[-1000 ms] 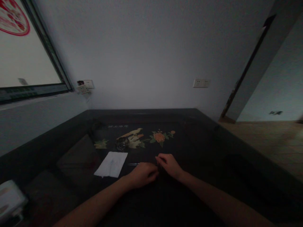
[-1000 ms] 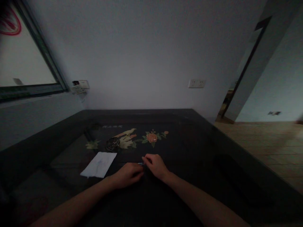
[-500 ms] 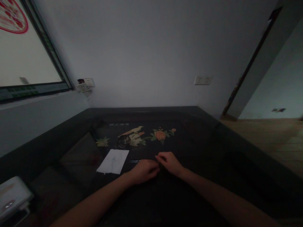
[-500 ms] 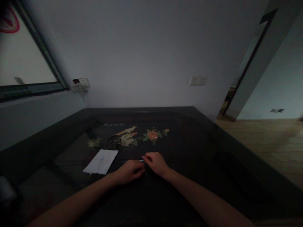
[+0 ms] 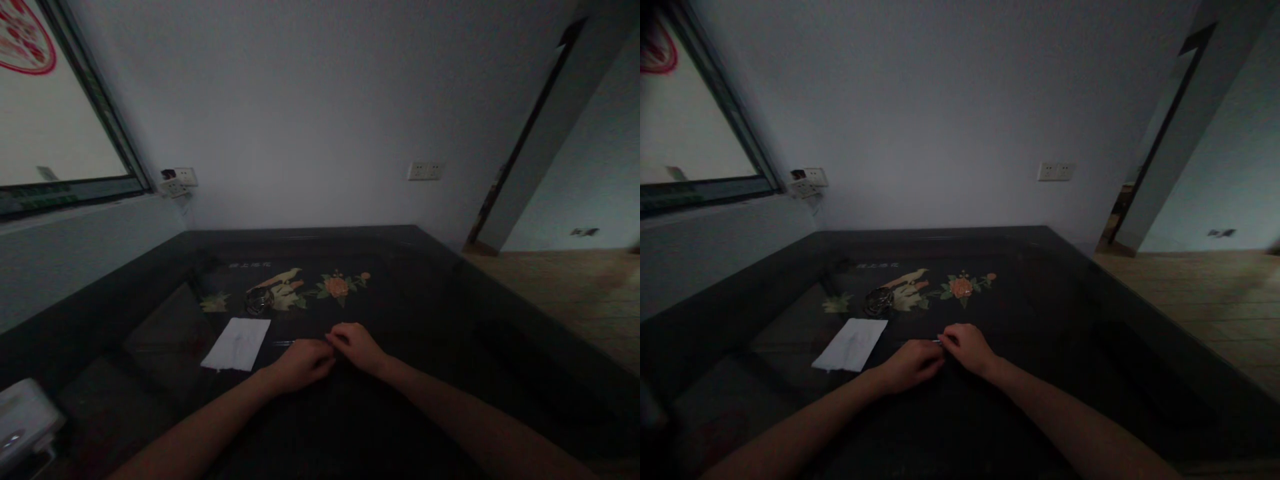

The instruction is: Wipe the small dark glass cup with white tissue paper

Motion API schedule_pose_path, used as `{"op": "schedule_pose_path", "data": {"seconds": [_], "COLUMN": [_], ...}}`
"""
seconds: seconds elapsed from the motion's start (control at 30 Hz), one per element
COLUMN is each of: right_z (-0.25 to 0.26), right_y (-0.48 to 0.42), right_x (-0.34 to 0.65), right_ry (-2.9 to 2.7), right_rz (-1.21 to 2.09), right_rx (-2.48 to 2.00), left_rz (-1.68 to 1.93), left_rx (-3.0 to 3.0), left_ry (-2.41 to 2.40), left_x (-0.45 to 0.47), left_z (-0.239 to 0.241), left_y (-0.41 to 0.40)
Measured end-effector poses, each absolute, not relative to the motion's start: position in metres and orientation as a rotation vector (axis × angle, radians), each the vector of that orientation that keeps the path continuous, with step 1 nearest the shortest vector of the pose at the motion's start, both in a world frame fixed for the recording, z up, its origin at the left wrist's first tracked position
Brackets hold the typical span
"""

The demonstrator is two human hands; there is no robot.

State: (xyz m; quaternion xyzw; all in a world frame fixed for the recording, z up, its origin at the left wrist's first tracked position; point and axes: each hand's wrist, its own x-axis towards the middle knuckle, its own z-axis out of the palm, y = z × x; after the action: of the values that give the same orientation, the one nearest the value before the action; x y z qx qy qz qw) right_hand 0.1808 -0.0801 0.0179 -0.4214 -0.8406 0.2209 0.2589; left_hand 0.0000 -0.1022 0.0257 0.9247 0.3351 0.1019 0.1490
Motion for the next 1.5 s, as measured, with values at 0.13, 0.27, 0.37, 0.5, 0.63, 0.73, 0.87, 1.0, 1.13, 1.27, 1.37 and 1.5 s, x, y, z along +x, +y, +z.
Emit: {"op": "schedule_pose_path", "data": {"seconds": [0.13, 0.27, 0.37, 0.5, 0.63, 0.73, 0.87, 1.0, 1.13, 1.27, 1.37, 1.5], "right_z": [0.0187, 0.0181, 0.0177, 0.0187, 0.0189, 0.0175, 0.0168, 0.0173, 0.0179, 0.0194, 0.0206, 0.0216], "right_y": [-0.0804, -0.0801, -0.0799, -0.0807, -0.0805, -0.0795, -0.0789, -0.0792, -0.0796, -0.0806, -0.0812, -0.0814], "right_x": [0.1809, 0.1816, 0.182, 0.1821, 0.1826, 0.1826, 0.1823, 0.1824, 0.1827, 0.1824, 0.182, 0.1815], "right_ry": [-2.288, -2.306, -2.316, -2.323, -2.344, -2.342, -2.344, -2.349, -2.341, -2.357, -2.351, -2.359], "right_rz": [0.601, 0.59, 0.593, 0.595, 0.591, 0.585, 0.598, 0.606, 0.621, 0.607, 0.601, 0.607], "right_rx": [-1.138, -1.119, -1.118, -1.112, -1.095, -1.095, -1.1, -1.101, -1.085, -1.095, -1.108, -1.102], "left_rz": [0.286, 0.279, 0.262, 0.286, 0.285, 0.278, 0.276, 0.264, 0.277, 0.285, 0.276, 0.274], "left_rx": [2.652, 2.636, 2.628, 2.638, 2.631, 2.63, 2.639, 2.648, 2.656, 2.659, 2.665, 2.662], "left_ry": [0.966, 0.961, 0.97, 0.957, 0.962, 0.968, 0.967, 0.968, 0.958, 0.958, 0.955, 0.958], "left_x": [0.0004, 0.0019, 0.0026, 0.0024, 0.0021, 0.0018, 0.001, 0.0006, 0.0006, 0.0004, 0.0001, -0.0004], "left_z": [0.0253, 0.0293, 0.0319, 0.0327, 0.0334, 0.0328, 0.0293, 0.0267, 0.0261, 0.026, 0.0259, 0.0254], "left_y": [-0.1023, -0.1042, -0.1051, -0.1055, -0.1061, -0.1058, -0.1042, -0.1033, -0.1035, -0.1035, -0.1032, -0.1027]}}
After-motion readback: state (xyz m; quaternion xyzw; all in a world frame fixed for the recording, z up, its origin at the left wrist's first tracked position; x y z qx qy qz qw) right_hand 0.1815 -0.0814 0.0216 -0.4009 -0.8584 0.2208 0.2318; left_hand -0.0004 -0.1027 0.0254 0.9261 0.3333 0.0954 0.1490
